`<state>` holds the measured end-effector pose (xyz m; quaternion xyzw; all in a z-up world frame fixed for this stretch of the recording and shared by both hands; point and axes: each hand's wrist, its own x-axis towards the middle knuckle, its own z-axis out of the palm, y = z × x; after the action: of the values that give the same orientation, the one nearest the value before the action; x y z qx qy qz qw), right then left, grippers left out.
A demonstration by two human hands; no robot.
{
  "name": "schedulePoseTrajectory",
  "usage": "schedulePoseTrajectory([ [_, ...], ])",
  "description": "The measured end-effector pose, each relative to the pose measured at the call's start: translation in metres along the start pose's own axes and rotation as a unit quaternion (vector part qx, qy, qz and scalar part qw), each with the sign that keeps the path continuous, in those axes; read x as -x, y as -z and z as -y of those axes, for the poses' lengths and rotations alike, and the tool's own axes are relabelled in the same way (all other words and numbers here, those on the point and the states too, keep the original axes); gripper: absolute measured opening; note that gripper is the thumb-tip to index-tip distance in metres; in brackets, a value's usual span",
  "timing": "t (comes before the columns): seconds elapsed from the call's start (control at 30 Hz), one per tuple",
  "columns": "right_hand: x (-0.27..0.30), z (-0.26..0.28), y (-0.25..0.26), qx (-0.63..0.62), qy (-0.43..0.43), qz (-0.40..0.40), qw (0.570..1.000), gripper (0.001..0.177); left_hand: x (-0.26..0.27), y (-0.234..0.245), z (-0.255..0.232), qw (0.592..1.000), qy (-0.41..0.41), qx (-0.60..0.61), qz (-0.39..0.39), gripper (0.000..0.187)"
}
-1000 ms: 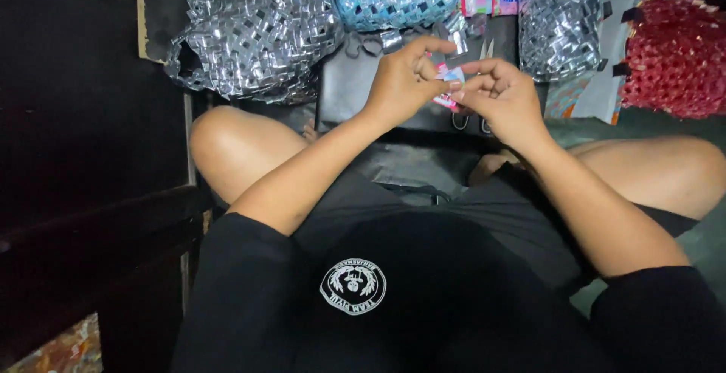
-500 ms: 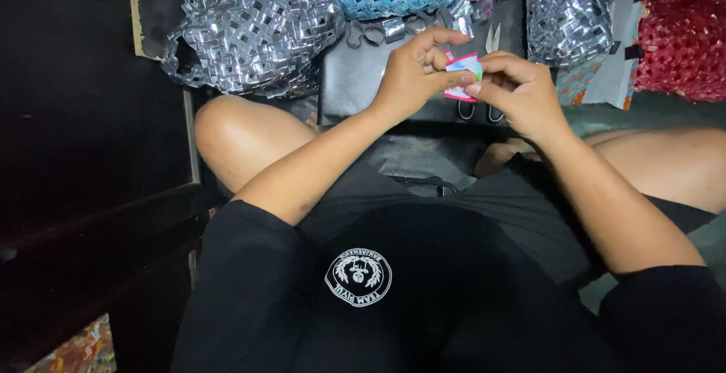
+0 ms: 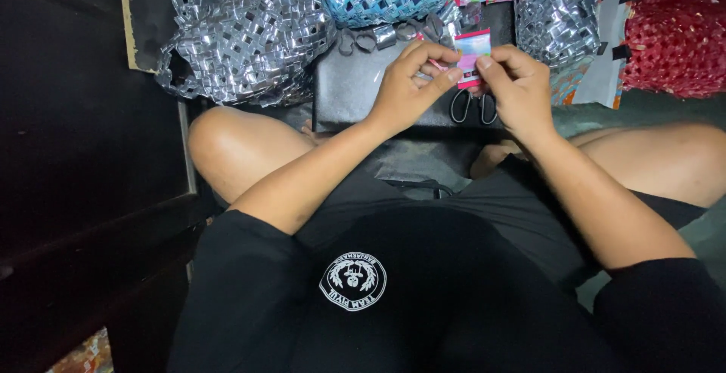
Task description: Cutting and weaving recycled plastic wrappers into a larger structure.
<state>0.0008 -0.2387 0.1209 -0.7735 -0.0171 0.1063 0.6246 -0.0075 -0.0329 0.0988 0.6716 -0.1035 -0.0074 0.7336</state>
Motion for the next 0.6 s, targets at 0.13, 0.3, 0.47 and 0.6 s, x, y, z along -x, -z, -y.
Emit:
schedulePoseTrajectory([
  [0.13, 0.0, -0.004, 0.0, -0.015, -0.016, 0.021, 1.0, 0.01, 0.0, 0.0, 0.007, 0.999, -0.013, 0.036, 0.01, 0.019],
  [0.3, -0.003, 0.0, 0.006, -0.028, -0.006, 0.024, 0.999, 0.02, 0.002, 0.001, 0.02, 0.989, 0.045, 0.14, 0.005, 0.029],
  [0.47, -0.01, -0.022, 0.009, -0.049, 0.042, 0.005, 0.998, 0.015, 0.003, -0.002, 0.028, 0.995, 0.047, 0.092, 0.0, 0.03],
  [0.6, -0.011, -0.037, 0.007, -0.074, 0.094, -0.006, 0.993, 0.015, 0.005, -0.005, 0.039, 0.995, 0.058, 0.08, -0.01, 0.03],
])
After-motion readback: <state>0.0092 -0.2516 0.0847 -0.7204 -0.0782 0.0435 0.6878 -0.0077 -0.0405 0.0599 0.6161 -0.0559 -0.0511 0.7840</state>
